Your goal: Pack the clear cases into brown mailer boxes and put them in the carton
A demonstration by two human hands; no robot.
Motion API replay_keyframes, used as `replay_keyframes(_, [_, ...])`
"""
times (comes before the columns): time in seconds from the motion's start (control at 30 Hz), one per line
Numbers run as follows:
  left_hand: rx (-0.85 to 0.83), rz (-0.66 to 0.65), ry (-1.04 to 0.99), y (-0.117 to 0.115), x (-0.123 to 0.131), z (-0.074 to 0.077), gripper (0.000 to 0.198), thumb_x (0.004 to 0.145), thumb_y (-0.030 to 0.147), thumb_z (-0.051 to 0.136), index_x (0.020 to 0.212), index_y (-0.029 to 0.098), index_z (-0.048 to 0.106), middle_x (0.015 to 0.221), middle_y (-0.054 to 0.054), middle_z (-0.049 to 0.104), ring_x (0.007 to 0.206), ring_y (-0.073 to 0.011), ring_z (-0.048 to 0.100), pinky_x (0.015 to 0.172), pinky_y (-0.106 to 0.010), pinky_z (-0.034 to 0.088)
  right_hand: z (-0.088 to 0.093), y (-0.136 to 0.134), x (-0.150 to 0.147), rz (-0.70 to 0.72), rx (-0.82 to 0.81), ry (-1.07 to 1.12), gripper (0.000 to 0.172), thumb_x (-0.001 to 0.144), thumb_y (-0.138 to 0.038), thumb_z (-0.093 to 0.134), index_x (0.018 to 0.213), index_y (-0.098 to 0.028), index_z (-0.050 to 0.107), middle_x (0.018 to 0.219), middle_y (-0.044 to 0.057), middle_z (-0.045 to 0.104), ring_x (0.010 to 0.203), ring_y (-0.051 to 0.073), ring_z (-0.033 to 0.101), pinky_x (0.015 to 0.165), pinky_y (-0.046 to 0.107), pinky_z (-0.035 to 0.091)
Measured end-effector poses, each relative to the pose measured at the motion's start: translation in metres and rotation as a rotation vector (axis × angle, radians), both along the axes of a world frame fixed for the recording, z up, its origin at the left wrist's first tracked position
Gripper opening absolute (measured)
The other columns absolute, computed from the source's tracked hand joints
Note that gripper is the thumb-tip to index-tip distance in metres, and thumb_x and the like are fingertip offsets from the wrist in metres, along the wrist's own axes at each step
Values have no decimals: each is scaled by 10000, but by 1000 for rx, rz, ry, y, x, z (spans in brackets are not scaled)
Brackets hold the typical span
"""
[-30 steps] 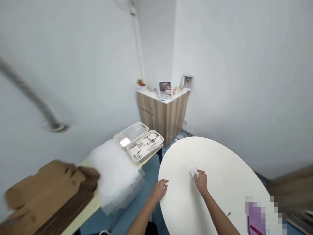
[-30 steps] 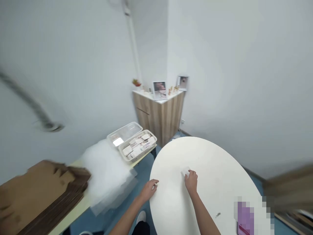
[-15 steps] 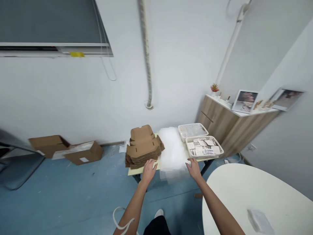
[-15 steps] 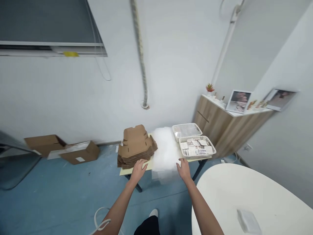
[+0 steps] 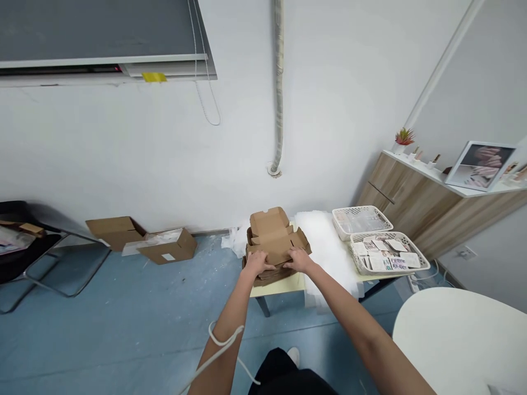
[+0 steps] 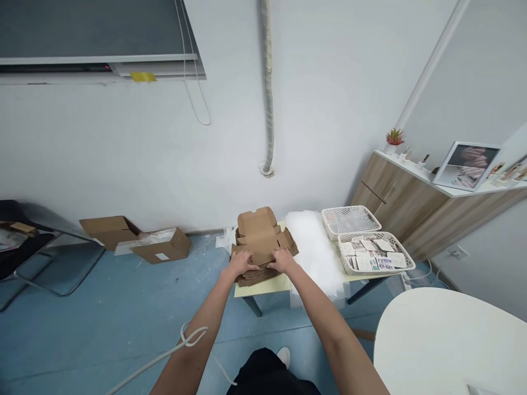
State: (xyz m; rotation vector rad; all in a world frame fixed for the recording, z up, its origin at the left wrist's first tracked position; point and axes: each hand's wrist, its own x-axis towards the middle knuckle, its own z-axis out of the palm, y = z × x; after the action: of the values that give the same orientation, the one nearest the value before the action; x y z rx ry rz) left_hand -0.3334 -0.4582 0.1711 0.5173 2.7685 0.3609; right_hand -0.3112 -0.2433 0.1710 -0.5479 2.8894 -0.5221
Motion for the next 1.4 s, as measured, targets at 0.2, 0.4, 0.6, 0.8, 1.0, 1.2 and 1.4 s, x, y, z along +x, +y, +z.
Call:
replay_keyframes(0.2, [94, -111, -169, -8, -35, 3, 309, 706, 515, 715, 743, 212, 667, 799, -3, 706, 763, -193, 630, 709, -265, 422, 3, 4, -29, -17, 29, -152, 310, 764, -377, 727, 1032, -225, 689, 1090, 42, 677, 993, 208, 625, 825, 277, 449])
replay_keyframes(0.4, [210, -163, -118, -10, -34, 11, 303, 892, 387, 479, 802, 189, 691, 790, -25, 696, 734, -172, 609, 678, -254, 424, 15, -3, -42, -31, 163, -77, 204, 760, -182, 676, 963, -158, 686, 1093, 117, 672, 1045, 259, 604, 855, 308, 416])
replay_keyframes(0.6, [242, -82, 385, -8, 3, 6, 289, 935, 330, 441, 1049, 198, 672, 1151, -112, 664, 1122, -270, 578, 1056, -487, 354, 25, -4, -43, 79, 214, -26, 126, 804, -147, 610, 928, -160, 630, 992, 97, 698, 931, 226, 639, 812, 289, 422])
replay_keyframes(0.8, [151, 192, 803, -2, 47, -21, 652, 929, 356, 491, 1506, 170, 253, 1571, -216, 190, 1462, -379, 109, 1104, -694, 108, 61, -1, -44, 158, 270, 227, 140, 868, -104, 518, 991, -172, 529, 838, 52, 701, 818, 194, 651, 1012, 364, 352])
replay_keyframes(1.0, [292, 168, 919, 12, 46, -11, 721, 924, 350, 529, 1526, 171, 174, 1566, -247, 173, 1453, -402, 126, 1093, -711, 138, 108, 29, -21, 111, 361, 497, 233, 855, 2, 396, 913, -206, 483, 746, 0, 629, 751, 183, 614, 1147, 440, 196])
replay_keyframes(1.2, [672, -155, 918, 96, 40, 26, 671, 945, 300, 504, 1516, 197, 166, 1484, -188, 391, 1399, -303, 341, 1140, -592, 247, 128, 119, 65, -164, 309, 575, 298, 896, -21, 313, 882, -226, 529, 737, -6, 576, 756, 181, 555, 1161, 506, 177])
replay_keyframes(1.4, [868, -520, 683, 230, 102, 29, 524, 945, 237, 464, 1434, 203, 278, 1440, -162, 445, 1371, -269, 391, 1134, -584, 282, 101, 215, 224, -573, 279, 461, 351, 930, -76, 287, 891, -243, 593, 801, 25, 596, 839, 196, 533, 1149, 490, 214])
